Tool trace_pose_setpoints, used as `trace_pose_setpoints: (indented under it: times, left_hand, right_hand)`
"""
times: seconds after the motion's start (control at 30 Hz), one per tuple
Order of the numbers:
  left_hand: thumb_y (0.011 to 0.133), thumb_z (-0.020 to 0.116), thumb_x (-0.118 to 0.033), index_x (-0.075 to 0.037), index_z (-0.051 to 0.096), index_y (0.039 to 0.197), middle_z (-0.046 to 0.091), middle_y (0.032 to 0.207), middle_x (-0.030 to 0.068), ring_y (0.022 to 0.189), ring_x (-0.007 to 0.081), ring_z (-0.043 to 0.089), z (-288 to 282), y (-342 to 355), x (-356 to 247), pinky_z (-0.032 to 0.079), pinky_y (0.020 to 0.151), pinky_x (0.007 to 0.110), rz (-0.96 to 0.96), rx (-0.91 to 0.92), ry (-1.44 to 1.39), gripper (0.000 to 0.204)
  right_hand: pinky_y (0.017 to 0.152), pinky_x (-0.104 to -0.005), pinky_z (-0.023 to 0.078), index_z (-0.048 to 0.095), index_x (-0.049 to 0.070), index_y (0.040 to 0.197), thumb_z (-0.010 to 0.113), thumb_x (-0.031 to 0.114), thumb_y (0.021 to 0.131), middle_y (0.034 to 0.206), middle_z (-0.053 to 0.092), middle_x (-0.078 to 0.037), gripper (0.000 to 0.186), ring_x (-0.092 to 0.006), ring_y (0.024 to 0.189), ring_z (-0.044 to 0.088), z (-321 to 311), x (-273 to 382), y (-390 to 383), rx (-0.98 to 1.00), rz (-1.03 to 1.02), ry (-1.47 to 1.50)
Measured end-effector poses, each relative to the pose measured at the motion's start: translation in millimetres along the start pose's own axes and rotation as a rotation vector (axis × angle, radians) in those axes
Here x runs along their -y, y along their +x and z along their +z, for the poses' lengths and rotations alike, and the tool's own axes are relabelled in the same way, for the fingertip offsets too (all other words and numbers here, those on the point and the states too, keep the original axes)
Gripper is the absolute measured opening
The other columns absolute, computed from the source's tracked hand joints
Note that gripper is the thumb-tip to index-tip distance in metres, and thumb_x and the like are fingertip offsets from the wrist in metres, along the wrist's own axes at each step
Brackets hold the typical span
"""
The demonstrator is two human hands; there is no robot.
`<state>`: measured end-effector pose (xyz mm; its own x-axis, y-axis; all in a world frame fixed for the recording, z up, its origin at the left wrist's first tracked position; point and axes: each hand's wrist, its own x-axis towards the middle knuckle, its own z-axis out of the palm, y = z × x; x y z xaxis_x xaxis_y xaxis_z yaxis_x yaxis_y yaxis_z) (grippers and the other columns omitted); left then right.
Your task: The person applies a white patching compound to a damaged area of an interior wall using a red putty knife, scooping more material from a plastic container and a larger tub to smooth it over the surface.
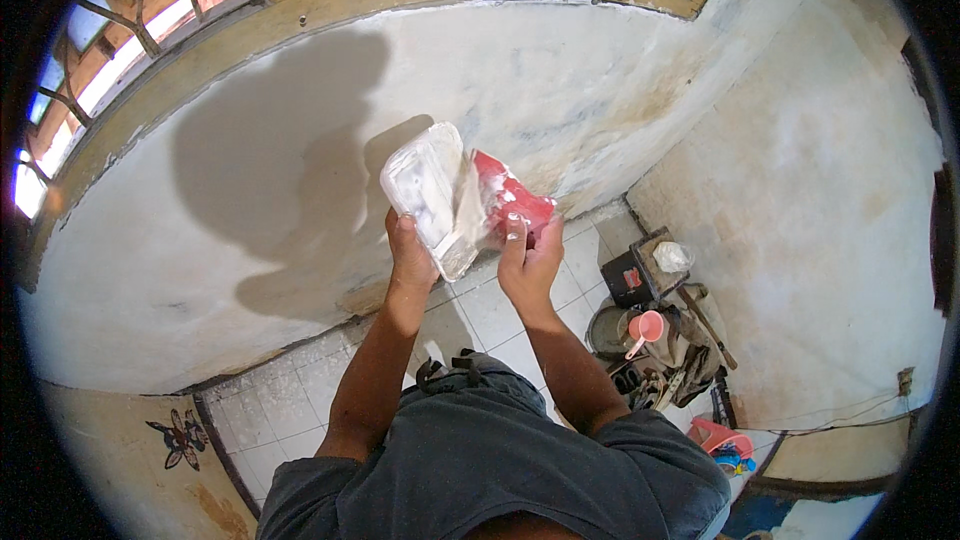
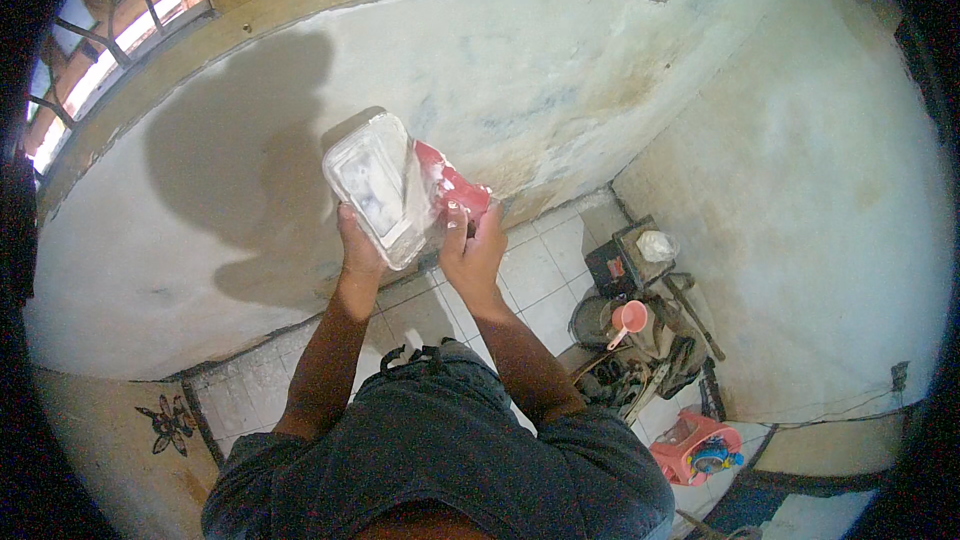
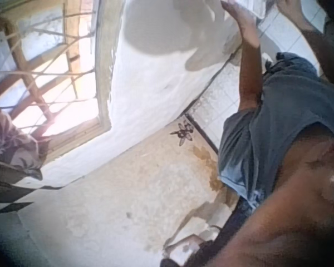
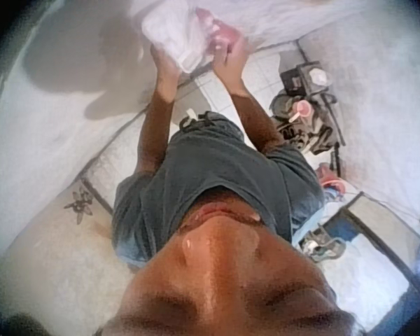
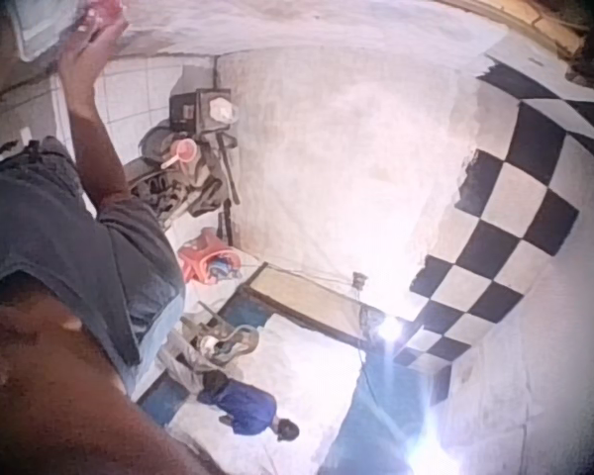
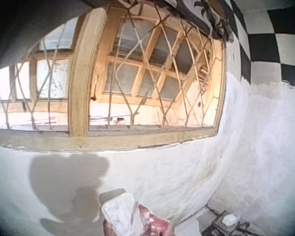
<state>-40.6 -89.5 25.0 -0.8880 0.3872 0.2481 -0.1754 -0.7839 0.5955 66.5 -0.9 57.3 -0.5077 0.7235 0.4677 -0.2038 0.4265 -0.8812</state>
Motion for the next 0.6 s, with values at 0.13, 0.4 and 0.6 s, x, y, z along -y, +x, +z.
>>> trace_pose_setpoints:
  times: [0.13, 0.4, 0.6]
  left_hand:
    - [0.070, 0.073, -0.057, 0.004, 0.041, 0.131, 0.054, 0.124, 0.0128, 0.112, 0.0245, 0.056, 16.0, -1.7, -6.0, 0.047, 0.096, 0.039, -0.025, 0.049, -0.059, 0.092]
    - [0.072, 0.073, -0.053, 0.004, 0.043, 0.129, 0.055, 0.121, 0.0117, 0.110, 0.0239, 0.057, 19.7, 0.0, -5.9, 0.048, 0.095, 0.039, 0.093, -0.012, 0.047, 0.086]
    - [0.071, 0.072, -0.055, 0.004, 0.042, 0.129, 0.055, 0.121, 0.0119, 0.110, 0.0239, 0.057, 15.5, 0.4, 0.4, 0.048, 0.095, 0.038, 0.116, -0.006, 0.041, 0.088]
  right_hand:
    - [0.057, -0.0288, 0.046, 0.048, -0.005, 0.102, 0.057, 0.015, 0.092, 0.080, 0.061, -0.012, 0.024, -0.0136, 0.067, 0.058, -6.2, -14.4, 9.8, -0.019, -0.180, -0.159]
    - [0.066, -0.0251, 0.047, 0.048, -0.003, 0.111, 0.050, 0.008, 0.094, 0.094, 0.060, -0.009, 0.020, -0.0098, 0.076, 0.057, 4.0, 0.1, 2.7, -0.083, 0.070, 0.113]
    - [0.072, -0.0250, 0.046, 0.048, -0.001, 0.106, 0.051, 0.009, 0.094, 0.092, 0.057, -0.005, 0.015, -0.0093, 0.081, 0.054, 7.0, 6.9, -8.9, -0.129, 0.146, 0.187]
